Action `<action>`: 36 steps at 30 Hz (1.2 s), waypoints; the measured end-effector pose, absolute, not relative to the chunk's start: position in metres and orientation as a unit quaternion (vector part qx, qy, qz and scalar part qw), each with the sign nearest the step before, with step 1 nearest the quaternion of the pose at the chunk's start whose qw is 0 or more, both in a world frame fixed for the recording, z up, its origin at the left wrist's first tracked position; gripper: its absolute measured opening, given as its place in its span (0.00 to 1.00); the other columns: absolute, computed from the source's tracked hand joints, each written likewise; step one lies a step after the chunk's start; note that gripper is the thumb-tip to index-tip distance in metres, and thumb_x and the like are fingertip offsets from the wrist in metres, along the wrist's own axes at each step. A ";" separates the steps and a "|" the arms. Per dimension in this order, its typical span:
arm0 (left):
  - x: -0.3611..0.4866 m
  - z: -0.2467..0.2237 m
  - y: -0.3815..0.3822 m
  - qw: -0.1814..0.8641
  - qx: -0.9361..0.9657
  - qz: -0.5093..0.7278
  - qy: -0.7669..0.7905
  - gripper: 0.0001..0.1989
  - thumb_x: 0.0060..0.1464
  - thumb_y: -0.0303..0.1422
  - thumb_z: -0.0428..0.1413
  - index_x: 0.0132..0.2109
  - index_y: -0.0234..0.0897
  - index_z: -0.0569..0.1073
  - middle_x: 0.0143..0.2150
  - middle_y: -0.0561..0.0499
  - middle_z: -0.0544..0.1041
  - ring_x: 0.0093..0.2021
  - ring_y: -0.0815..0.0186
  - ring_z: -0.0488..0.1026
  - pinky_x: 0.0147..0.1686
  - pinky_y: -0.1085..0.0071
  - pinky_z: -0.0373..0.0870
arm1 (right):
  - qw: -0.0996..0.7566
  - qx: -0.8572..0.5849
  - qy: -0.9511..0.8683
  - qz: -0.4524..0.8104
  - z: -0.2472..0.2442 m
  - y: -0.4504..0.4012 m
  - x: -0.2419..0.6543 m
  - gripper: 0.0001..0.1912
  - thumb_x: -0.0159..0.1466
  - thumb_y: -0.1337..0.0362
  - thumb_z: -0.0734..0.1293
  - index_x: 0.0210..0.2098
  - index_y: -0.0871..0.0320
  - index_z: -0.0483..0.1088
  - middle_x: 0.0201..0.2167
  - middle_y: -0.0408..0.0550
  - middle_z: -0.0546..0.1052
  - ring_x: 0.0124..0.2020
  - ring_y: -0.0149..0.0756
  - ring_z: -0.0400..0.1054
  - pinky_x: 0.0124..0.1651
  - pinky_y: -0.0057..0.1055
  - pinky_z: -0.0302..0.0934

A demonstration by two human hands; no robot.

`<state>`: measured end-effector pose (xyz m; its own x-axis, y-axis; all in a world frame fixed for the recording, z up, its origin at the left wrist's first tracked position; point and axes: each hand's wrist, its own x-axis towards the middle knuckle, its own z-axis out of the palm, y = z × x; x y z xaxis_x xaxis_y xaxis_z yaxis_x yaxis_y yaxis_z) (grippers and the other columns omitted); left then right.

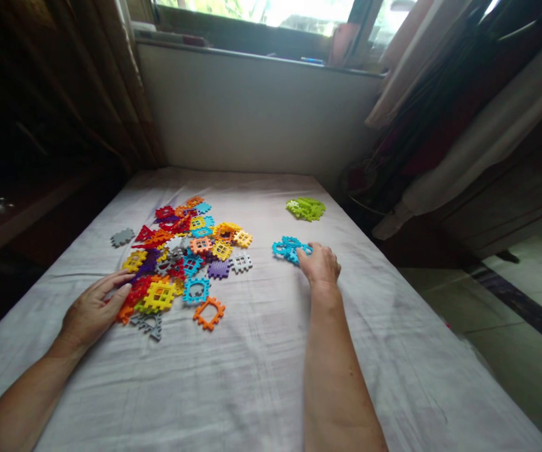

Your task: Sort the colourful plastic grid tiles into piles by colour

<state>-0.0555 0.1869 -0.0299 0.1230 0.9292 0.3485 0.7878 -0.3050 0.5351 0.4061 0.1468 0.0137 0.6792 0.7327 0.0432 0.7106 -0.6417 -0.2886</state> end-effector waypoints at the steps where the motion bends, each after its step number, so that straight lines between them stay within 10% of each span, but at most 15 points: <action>1: -0.055 -0.030 0.187 0.109 0.742 0.321 0.579 0.23 0.57 0.49 0.48 0.46 0.40 0.79 0.53 0.44 0.80 0.56 0.54 0.76 0.62 0.56 0.68 | 0.156 -0.896 -0.416 0.030 0.016 0.149 0.400 0.23 0.66 0.54 0.65 0.56 0.56 0.75 0.54 0.59 0.78 0.56 0.53 0.72 0.55 0.45 0.66; 7: -0.054 -0.031 0.186 0.107 0.741 0.325 0.578 0.23 0.58 0.49 0.48 0.46 0.40 0.79 0.54 0.43 0.80 0.55 0.54 0.76 0.61 0.55 0.69 | 0.250 -0.744 -0.614 0.082 0.026 0.161 0.327 0.14 0.65 0.61 0.68 0.49 0.54 0.79 0.50 0.52 0.80 0.50 0.42 0.74 0.56 0.37 0.66; 15: -0.053 -0.028 0.185 0.106 0.746 0.321 0.574 0.23 0.58 0.48 0.48 0.46 0.38 0.79 0.53 0.43 0.80 0.56 0.53 0.76 0.61 0.55 0.69 | 0.129 -0.508 -0.839 0.148 0.026 0.145 0.243 0.25 0.59 0.57 0.75 0.54 0.56 0.75 0.53 0.52 0.78 0.53 0.42 0.71 0.57 0.36 0.63; 36: -0.054 -0.031 0.186 0.111 0.745 0.320 0.575 0.23 0.58 0.49 0.47 0.46 0.40 0.79 0.53 0.43 0.80 0.56 0.53 0.75 0.61 0.54 0.68 | 0.175 -0.761 -0.620 0.077 0.032 0.152 0.357 0.23 0.61 0.58 0.71 0.55 0.54 0.76 0.53 0.52 0.79 0.53 0.44 0.73 0.56 0.36 0.65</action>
